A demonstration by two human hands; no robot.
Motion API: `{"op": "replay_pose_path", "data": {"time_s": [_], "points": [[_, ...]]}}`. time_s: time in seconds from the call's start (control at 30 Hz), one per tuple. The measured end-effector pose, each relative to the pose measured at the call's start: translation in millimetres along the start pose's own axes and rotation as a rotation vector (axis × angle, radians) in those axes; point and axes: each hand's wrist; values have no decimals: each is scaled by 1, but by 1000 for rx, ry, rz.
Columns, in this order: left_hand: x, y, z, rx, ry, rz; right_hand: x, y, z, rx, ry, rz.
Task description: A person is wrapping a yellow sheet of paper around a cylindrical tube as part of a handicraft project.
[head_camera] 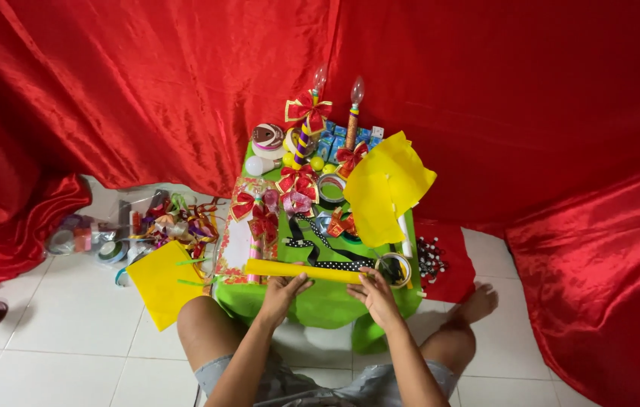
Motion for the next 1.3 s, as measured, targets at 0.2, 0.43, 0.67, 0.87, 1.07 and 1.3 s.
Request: {"op": "replay_pose_path", "data": {"time_s": [0.2,0.43,0.67,0.87,1.07,1.3], "points": [[-7,6,-5,1,34,23,-7,1,0,-19,75,38],[-12,4,-3,-27,53,51,-10,7,-2,-13,107,53],[-15,5,-4,-39,44,88,4,11,-7,38,121,-9],[-12,6,3,-19,69,71,14,15,-12,23,189,-64],[-16,12,-2,4,77,42,1,9,-4,25,130,-34],[-17,16,-8,-11,50,16,-7,5,3,42,92,-68]]}}
Point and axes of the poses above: each hand's wrist, its own y-axis away from the middle knuckle, its own z-axis out of the back of the hand, x = y × z, and after that the axes turned 12 degrees about z, right-handed
